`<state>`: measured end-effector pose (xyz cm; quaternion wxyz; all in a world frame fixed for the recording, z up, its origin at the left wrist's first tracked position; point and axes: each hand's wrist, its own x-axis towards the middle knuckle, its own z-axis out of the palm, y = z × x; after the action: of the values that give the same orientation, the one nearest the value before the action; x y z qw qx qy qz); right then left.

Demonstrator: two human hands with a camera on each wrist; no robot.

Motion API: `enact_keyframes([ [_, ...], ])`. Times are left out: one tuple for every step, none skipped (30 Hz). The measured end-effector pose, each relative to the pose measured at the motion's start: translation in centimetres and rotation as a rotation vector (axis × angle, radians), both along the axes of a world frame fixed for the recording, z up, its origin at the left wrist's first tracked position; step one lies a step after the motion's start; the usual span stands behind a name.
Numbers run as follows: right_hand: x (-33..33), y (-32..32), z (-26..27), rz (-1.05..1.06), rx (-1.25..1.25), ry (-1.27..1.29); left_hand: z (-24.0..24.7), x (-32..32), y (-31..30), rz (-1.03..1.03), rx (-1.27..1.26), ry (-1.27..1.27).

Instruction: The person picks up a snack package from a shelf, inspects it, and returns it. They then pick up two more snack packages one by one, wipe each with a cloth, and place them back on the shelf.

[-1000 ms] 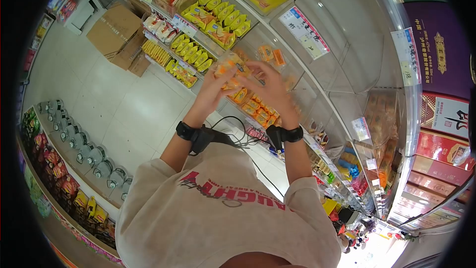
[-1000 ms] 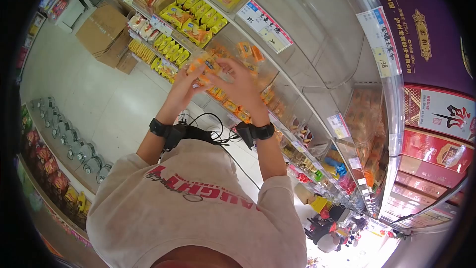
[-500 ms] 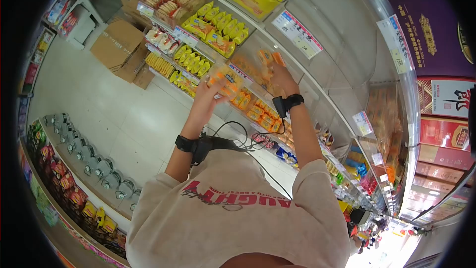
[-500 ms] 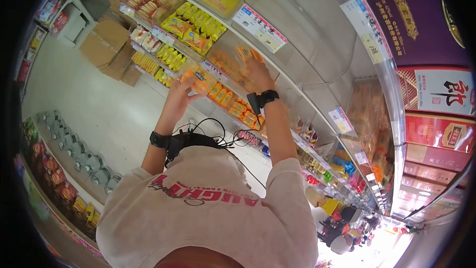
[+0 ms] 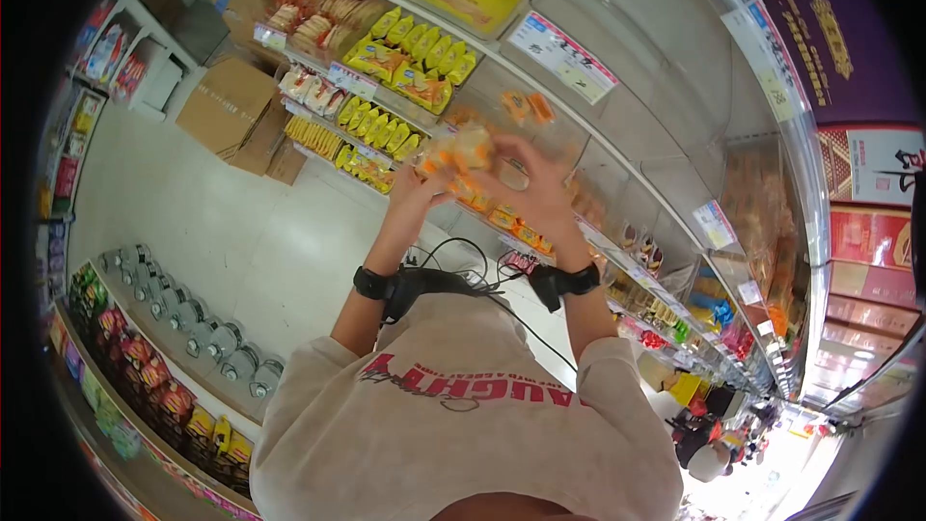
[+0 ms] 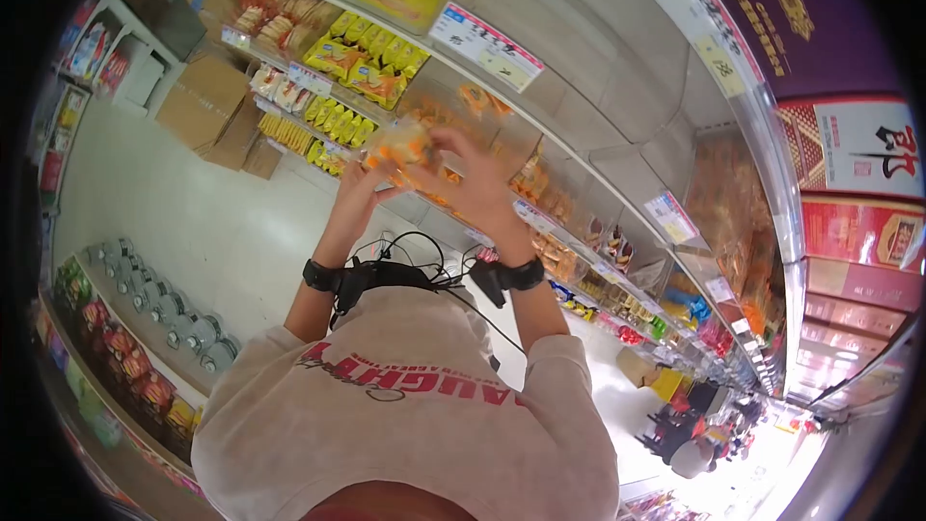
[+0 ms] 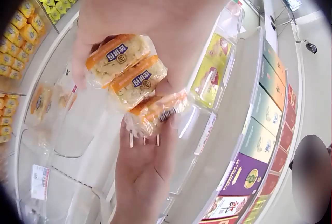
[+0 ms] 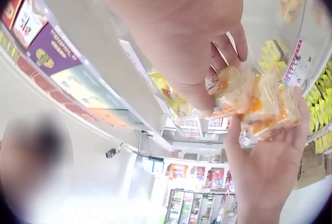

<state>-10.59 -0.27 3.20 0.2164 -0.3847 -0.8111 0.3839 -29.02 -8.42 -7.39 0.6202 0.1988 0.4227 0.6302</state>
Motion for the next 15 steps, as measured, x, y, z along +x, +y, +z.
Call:
enact_keyframes([
  [-0.3, -0.4, -0.4, -0.013, -0.004, 0.055, 0.3, 0.4, 0.2, -0.007, 0.011, 0.011],
  [-0.5, -0.7, -1.0, -0.024, -0.008, 0.111, 0.7, 0.9, 0.3, -0.014, 0.021, 0.022],
  [-0.5, -1.0, -1.4, -0.036, -0.011, 0.167, 1.0, 1.3, 0.4, -0.020, 0.031, 0.034],
  [0.1, -1.2, -1.4, -0.055, -0.010, 0.149, 1.2, 1.7, 0.8, -0.026, 0.027, 0.055],
  [0.6, -1.6, -1.5, -0.065, -0.013, 0.127, 1.0, 2.1, 0.8, -0.023, 0.020, 0.072],
  [1.1, -2.0, -1.5, -0.081, -0.016, 0.105, 0.8, 2.6, 0.9, -0.025, 0.012, 0.090],
  [1.5, -2.6, -1.4, -0.089, 0.010, 0.135, 0.6, 3.2, 1.0, -0.025, 0.012, 0.112],
  [1.8, -3.2, -1.1, -0.104, 0.037, 0.166, 0.3, 3.8, 1.2, -0.032, 0.012, 0.134],
  [2.2, -3.7, -1.0, -0.121, 0.064, 0.197, 0.2, 4.4, 1.3, -0.041, 0.012, 0.158],
  [2.9, -3.9, -1.0, -0.141, -0.018, 0.229, 0.6, 4.8, 1.3, -0.059, 0.051, 0.170],
  [3.7, -4.2, -1.0, -0.157, -0.100, 0.264, 1.3, 5.1, 1.3, -0.076, 0.090, 0.181],
  [4.4, -4.4, -1.0, -0.169, -0.181, 0.301, 1.7, 5.4, 1.3, -0.089, 0.129, 0.192],
  [4.9, -4.7, -1.3, -0.185, -0.156, 0.297, 1.8, 5.6, 1.3, -0.124, 0.124, 0.181],
  [5.5, -4.8, -1.7, -0.198, -0.132, 0.292, 2.0, 5.8, 1.2, -0.155, 0.118, 0.171],
  [5.9, -5.0, -2.1, -0.207, -0.106, 0.287, 2.2, 6.0, 1.2, -0.181, 0.114, 0.161],
])
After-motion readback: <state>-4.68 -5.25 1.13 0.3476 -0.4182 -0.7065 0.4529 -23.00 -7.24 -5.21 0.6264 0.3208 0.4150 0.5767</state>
